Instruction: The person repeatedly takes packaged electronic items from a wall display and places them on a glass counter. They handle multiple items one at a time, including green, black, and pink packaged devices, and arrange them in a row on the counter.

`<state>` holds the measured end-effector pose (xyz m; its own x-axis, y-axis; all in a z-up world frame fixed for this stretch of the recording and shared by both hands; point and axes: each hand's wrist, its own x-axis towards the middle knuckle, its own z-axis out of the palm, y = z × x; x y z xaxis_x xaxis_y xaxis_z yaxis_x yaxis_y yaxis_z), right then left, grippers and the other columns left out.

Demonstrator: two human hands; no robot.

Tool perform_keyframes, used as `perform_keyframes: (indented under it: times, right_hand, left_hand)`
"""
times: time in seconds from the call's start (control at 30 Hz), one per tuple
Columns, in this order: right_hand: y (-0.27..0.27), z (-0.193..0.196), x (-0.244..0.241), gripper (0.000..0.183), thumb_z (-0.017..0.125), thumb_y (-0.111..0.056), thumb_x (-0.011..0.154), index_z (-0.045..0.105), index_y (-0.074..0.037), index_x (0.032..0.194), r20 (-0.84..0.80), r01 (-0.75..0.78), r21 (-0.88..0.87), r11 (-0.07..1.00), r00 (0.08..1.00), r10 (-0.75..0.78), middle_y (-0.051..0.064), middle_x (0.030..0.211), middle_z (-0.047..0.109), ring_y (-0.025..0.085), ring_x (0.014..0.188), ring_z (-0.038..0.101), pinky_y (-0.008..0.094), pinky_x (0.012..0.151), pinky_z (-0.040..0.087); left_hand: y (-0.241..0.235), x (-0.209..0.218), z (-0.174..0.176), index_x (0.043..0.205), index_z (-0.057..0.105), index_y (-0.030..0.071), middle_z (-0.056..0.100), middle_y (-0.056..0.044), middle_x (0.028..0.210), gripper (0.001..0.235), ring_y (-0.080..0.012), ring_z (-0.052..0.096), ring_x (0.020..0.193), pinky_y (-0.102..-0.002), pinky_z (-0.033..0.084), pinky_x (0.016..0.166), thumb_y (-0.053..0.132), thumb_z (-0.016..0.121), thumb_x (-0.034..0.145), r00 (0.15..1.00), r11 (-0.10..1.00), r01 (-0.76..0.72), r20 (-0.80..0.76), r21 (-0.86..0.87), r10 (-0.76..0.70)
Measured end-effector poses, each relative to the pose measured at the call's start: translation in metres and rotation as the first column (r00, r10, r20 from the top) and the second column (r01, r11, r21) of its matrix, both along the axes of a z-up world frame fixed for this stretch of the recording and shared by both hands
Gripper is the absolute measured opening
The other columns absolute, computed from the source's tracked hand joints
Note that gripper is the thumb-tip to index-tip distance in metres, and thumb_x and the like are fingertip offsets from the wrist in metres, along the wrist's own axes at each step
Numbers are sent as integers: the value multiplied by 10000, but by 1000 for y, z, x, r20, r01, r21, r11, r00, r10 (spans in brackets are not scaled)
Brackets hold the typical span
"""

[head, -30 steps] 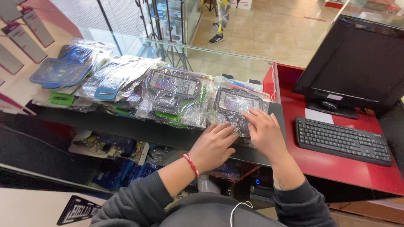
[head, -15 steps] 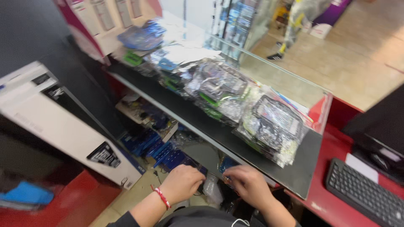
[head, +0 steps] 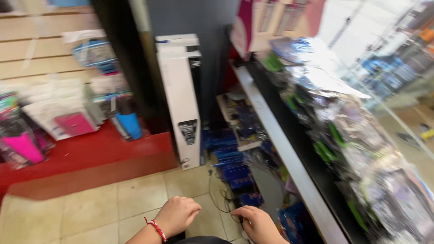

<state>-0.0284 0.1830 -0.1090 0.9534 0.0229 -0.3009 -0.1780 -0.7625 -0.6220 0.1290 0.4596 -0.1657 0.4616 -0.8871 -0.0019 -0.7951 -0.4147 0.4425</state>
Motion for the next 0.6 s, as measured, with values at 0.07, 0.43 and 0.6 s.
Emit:
perform_keyframes:
  times: [0.07,0.43,0.6]
  right_hand:
    - [21,4,27,502,464,-32,878,777,-286,1176,-9,-5,-9,1000,1000,5,-71,1226,769,146,1135,713,341,966,564]
    - [167,-28,188,291,572,-181,919,789,-286,1082,270,-305,-21,952,915,299,-67,1004,803,183,934,755,320,819,565]
    - [254,-24,267,313,590,-137,883,797,-266,1079,327,-447,-52,893,837,438,-75,1071,818,169,983,763,334,848,582]
  left_hand:
    - [31,7,-1,965,746,258,714,39,859,158,-252,671,825,-455,517,715,289,591,960,996,995,-91,-8,42,91]
    - [213,81,-2,1008,752,234,758,26,955,193,-246,696,889,-446,512,805,251,573,938,902,905,-426,-76,4,425]
    - [307,124,-15,1019,759,233,760,24,976,198,-236,699,917,-432,516,847,279,590,926,851,851,-525,-43,-19,524]
